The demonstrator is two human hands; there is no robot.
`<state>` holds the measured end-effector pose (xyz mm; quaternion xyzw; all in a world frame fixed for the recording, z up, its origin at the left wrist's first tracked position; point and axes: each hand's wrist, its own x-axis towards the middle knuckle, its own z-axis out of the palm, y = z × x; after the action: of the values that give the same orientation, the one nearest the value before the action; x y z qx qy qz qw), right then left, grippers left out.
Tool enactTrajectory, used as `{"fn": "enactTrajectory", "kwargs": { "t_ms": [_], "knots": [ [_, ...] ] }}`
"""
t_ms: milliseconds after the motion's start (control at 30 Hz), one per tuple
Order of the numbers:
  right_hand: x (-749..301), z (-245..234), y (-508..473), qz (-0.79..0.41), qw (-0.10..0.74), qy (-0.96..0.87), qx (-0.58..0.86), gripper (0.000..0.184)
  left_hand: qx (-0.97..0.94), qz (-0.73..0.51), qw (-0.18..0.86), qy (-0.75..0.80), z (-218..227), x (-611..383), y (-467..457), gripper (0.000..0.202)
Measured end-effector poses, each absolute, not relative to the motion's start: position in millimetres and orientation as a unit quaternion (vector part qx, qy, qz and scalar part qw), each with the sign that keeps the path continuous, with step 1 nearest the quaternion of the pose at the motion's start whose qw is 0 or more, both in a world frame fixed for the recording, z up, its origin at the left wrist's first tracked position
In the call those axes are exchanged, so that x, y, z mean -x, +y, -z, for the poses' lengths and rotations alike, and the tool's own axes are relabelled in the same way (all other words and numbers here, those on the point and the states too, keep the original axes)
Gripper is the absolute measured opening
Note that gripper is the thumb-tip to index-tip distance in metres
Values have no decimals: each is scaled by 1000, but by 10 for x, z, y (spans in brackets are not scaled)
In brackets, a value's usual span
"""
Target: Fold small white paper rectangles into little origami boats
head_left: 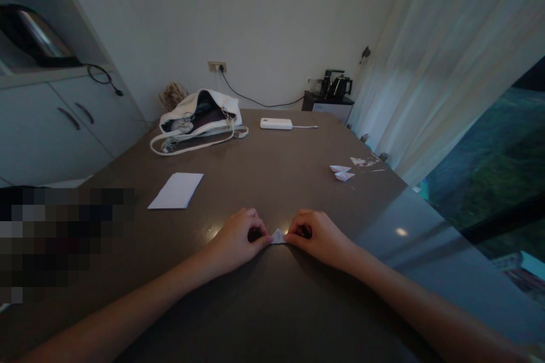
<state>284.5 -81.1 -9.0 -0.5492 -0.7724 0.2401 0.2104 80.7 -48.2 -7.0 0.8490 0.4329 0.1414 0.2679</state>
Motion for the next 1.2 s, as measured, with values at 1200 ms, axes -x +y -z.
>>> {"fn": "enactTrajectory", "kwargs": {
  "t_ms": [1200],
  "knots": [
    [-2847, 154, -795, -237, 206, -781, 539, 10, -977, -83, -23, 196, -9, -802, -527, 22]
  ]
}}
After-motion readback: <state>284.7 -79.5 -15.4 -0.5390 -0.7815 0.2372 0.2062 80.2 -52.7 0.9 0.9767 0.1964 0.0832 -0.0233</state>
